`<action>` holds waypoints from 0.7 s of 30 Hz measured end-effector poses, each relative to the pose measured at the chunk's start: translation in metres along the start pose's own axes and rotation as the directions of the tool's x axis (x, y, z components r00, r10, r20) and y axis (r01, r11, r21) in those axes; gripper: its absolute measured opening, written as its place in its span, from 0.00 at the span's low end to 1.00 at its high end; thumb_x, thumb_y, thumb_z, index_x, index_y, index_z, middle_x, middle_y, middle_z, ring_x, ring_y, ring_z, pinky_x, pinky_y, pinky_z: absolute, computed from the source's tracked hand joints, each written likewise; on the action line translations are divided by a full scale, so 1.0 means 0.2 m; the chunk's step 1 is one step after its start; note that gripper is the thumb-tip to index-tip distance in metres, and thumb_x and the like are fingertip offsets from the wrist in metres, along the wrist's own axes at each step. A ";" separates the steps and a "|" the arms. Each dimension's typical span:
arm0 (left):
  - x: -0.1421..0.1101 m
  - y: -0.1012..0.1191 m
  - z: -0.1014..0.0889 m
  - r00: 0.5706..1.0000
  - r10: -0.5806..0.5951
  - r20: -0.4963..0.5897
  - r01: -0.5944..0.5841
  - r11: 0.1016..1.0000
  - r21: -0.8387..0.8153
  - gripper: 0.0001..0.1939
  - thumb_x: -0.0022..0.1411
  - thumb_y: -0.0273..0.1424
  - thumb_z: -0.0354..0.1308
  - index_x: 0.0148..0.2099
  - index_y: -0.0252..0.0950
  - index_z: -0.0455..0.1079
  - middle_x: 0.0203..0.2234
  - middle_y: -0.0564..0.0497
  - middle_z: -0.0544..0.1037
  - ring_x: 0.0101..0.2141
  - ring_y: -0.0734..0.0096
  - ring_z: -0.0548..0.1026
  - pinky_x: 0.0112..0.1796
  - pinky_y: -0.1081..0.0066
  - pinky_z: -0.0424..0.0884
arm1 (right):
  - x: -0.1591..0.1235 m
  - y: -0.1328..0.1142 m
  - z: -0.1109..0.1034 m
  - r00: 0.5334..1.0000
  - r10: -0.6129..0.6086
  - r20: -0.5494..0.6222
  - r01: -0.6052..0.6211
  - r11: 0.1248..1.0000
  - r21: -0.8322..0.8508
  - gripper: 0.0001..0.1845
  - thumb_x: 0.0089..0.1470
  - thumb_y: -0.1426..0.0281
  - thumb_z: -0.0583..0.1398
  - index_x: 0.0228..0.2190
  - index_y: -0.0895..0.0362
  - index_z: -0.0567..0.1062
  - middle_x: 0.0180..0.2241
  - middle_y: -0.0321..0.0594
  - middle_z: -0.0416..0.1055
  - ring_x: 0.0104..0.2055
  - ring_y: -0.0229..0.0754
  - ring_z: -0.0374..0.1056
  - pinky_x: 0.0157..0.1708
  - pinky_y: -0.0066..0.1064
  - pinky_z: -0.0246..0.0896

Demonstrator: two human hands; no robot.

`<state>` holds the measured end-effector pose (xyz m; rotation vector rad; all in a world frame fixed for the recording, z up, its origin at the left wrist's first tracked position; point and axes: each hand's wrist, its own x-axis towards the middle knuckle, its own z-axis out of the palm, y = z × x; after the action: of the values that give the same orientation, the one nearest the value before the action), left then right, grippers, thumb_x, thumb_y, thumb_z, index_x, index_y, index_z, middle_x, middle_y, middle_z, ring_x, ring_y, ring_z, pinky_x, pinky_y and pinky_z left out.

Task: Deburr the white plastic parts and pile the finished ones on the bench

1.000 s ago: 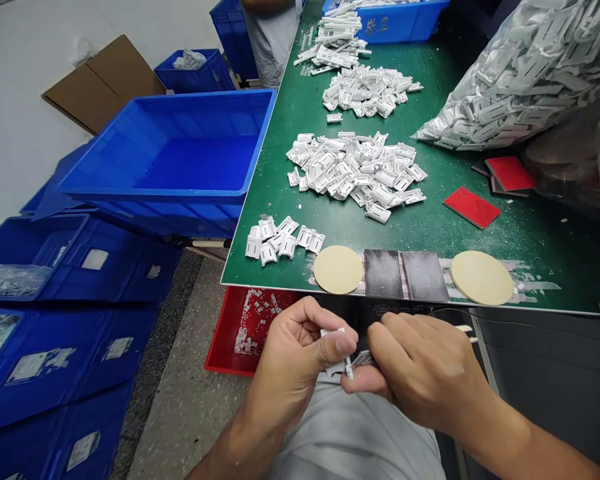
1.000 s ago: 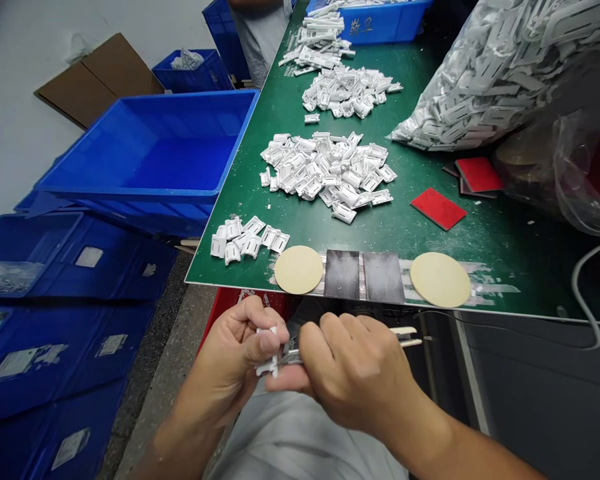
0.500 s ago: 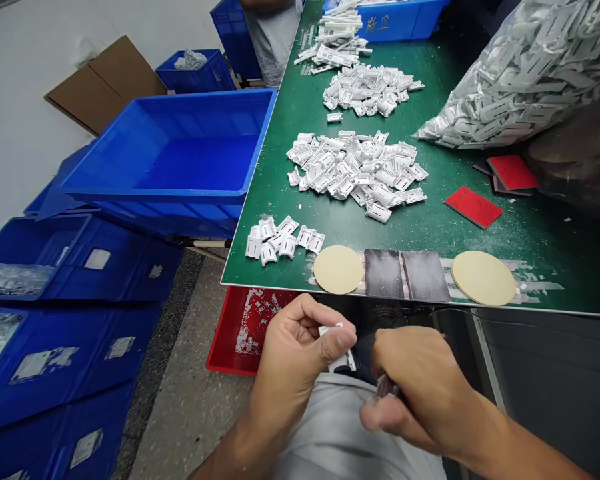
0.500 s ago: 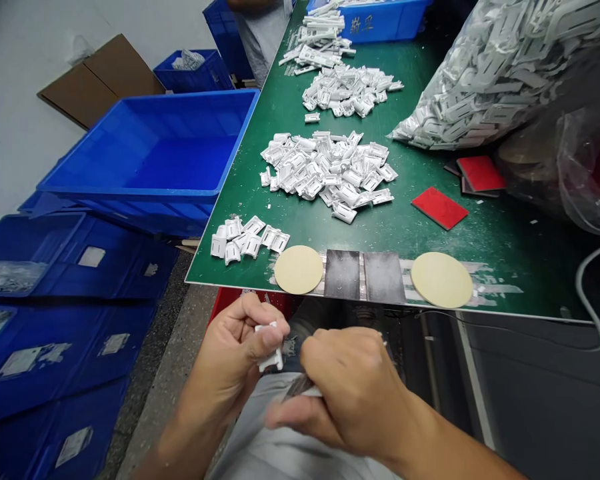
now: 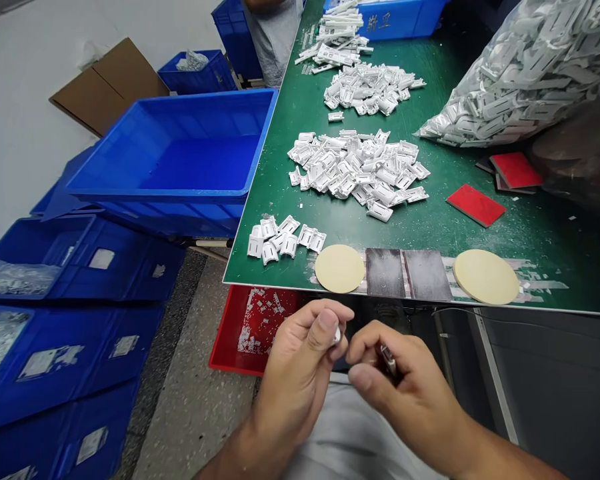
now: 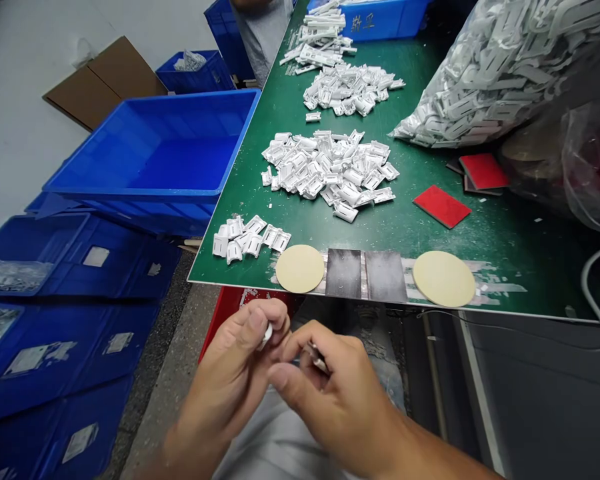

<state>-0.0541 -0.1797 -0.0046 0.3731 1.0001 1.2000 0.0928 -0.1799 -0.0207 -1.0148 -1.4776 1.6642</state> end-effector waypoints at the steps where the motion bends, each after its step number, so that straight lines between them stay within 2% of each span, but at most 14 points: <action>1: -0.01 -0.01 0.01 0.998 0.037 -0.042 -0.036 0.999 0.033 0.12 0.62 0.40 0.64 0.35 0.36 0.78 0.27 0.54 0.70 0.27 0.79 0.66 0.31 0.79 0.65 | 0.00 0.00 0.01 0.999 -0.038 -0.016 0.036 0.995 -0.089 0.08 0.61 0.63 0.61 0.36 0.55 0.73 0.23 0.29 0.62 0.24 0.31 0.55 0.24 0.24 0.50; 2: -0.01 -0.02 0.02 0.996 0.062 -0.061 -0.058 0.996 0.065 0.11 0.64 0.40 0.62 0.37 0.37 0.78 0.30 0.52 0.73 0.30 0.77 0.68 0.34 0.78 0.67 | 0.00 0.00 0.02 0.997 -0.077 -0.033 0.071 0.986 -0.153 0.06 0.61 0.65 0.61 0.38 0.55 0.73 0.23 0.28 0.63 0.23 0.30 0.56 0.23 0.24 0.50; 4: -0.04 -0.05 0.04 0.997 0.076 -0.033 -0.072 0.991 0.111 0.12 0.67 0.40 0.58 0.39 0.39 0.78 0.39 0.50 0.78 0.37 0.72 0.73 0.40 0.74 0.69 | 0.01 0.00 0.05 0.984 -0.159 -0.073 0.140 0.965 -0.222 0.06 0.61 0.69 0.59 0.41 0.55 0.73 0.24 0.29 0.64 0.22 0.30 0.56 0.23 0.24 0.51; 7: -0.07 -0.06 0.05 0.995 0.090 0.039 -0.095 0.984 0.149 0.16 0.71 0.40 0.51 0.39 0.40 0.77 0.51 0.49 0.76 0.47 0.66 0.73 0.48 0.71 0.68 | 0.02 0.01 0.06 0.965 -0.229 -0.125 0.196 0.952 -0.234 0.06 0.62 0.71 0.57 0.41 0.57 0.73 0.24 0.30 0.65 0.23 0.31 0.58 0.23 0.24 0.52; 9: -0.08 -0.05 0.03 0.991 0.080 0.104 -0.096 0.982 0.160 0.18 0.71 0.41 0.49 0.43 0.40 0.78 0.51 0.46 0.77 0.43 0.66 0.76 0.44 0.71 0.70 | 0.03 0.01 0.04 0.984 -0.139 -0.108 0.122 0.981 -0.150 0.09 0.64 0.68 0.55 0.34 0.57 0.73 0.22 0.30 0.64 0.22 0.31 0.58 0.23 0.24 0.52; 12: -0.06 -0.02 -0.01 0.974 -0.053 0.220 0.022 0.990 0.139 0.16 0.70 0.40 0.52 0.51 0.40 0.77 0.44 0.44 0.80 0.28 0.71 0.76 0.34 0.69 0.73 | 0.04 0.00 0.00 0.996 0.061 0.060 -0.067 0.994 0.090 0.26 0.67 0.60 0.52 0.18 0.58 0.67 0.16 0.30 0.58 0.19 0.31 0.52 0.21 0.25 0.48; 14: -0.03 0.00 -0.04 0.961 -0.135 0.242 0.112 0.988 0.107 0.13 0.65 0.38 0.60 0.48 0.39 0.78 0.40 0.44 0.80 0.27 0.70 0.76 0.32 0.69 0.73 | 0.04 0.01 -0.01 0.982 0.094 0.161 -0.124 0.975 0.187 0.31 0.68 0.57 0.50 0.15 0.58 0.64 0.14 0.31 0.57 0.19 0.31 0.50 0.21 0.26 0.46; 15: -0.02 0.00 -0.05 0.959 -0.154 0.238 0.137 0.987 0.084 0.12 0.62 0.38 0.64 0.45 0.38 0.79 0.38 0.45 0.80 0.28 0.69 0.77 0.31 0.70 0.72 | 0.04 0.01 -0.01 0.982 0.089 0.167 -0.121 0.974 0.190 0.31 0.67 0.56 0.50 0.16 0.58 0.64 0.15 0.31 0.58 0.19 0.31 0.51 0.21 0.26 0.46; 17: 0.00 0.00 -0.07 0.964 -0.152 0.219 0.147 0.988 0.039 0.10 0.58 0.37 0.68 0.40 0.37 0.80 0.34 0.46 0.80 0.30 0.69 0.76 0.33 0.71 0.72 | 0.03 0.00 -0.01 0.993 0.070 0.100 -0.080 0.992 0.099 0.27 0.66 0.56 0.52 0.19 0.57 0.64 0.17 0.30 0.58 0.21 0.31 0.52 0.21 0.26 0.46; 19: 0.01 0.00 -0.07 0.975 -0.120 0.186 0.125 0.992 -0.019 0.09 0.56 0.35 0.70 0.38 0.37 0.80 0.33 0.47 0.79 0.33 0.71 0.75 0.37 0.72 0.71 | 0.02 -0.01 -0.03 1.000 0.018 0.006 -0.018 0.997 -0.073 0.20 0.65 0.58 0.55 0.24 0.56 0.66 0.19 0.28 0.56 0.21 0.31 0.51 0.21 0.25 0.45; 21: 0.02 0.00 -0.08 0.982 -0.093 0.166 0.108 0.991 -0.083 0.08 0.57 0.34 0.69 0.38 0.37 0.80 0.31 0.50 0.78 0.32 0.74 0.73 0.38 0.75 0.69 | 0.01 -0.03 -0.05 0.994 -0.106 -0.036 0.091 0.955 -0.281 0.13 0.65 0.62 0.55 0.31 0.56 0.68 0.21 0.27 0.58 0.21 0.31 0.52 0.21 0.25 0.46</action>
<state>-0.0662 -0.1802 -0.0152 0.3376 0.8111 1.1020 0.1006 -0.1720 -0.0150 -1.1031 -1.7332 1.3756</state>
